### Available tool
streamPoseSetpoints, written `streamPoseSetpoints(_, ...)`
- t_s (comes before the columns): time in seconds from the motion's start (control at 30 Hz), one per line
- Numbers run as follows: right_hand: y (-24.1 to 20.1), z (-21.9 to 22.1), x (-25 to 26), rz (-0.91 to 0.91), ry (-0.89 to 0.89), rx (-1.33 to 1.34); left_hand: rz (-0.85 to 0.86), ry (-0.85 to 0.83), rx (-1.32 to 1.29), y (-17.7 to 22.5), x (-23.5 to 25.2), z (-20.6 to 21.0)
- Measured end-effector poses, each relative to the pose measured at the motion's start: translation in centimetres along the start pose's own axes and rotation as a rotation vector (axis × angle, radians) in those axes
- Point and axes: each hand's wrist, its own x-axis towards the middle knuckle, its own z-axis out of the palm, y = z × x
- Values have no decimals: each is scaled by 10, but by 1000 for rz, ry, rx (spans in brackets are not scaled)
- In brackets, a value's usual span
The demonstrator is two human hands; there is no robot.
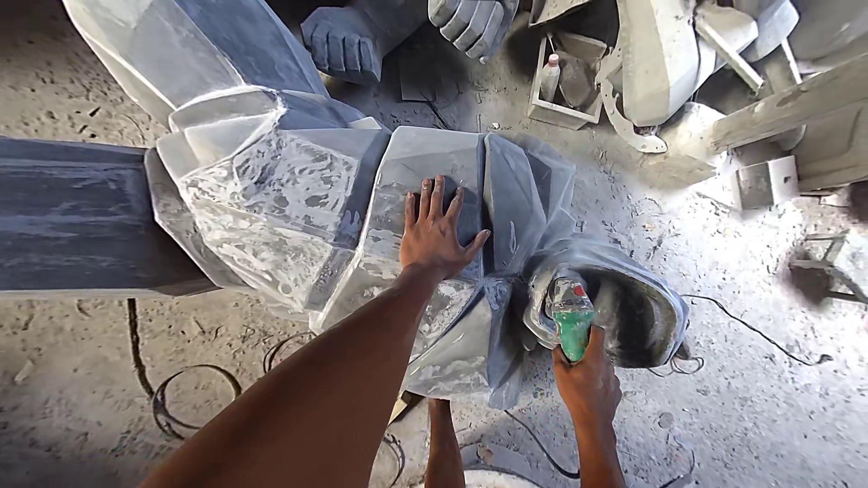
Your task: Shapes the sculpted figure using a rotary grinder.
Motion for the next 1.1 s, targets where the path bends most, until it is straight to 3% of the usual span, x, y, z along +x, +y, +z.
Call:
streamPoseSetpoints(0.2,-6,-4,11,14,-20,-1,-2,2,1,0,-1,1)
streamPoseSetpoints(0.53,37,37,-40,-93,105,-21,2,6,-8,1,-1,0)
streamPoseSetpoints(1.1,24,12,6,-110,54,-10,-1,8,7,0,0,2)
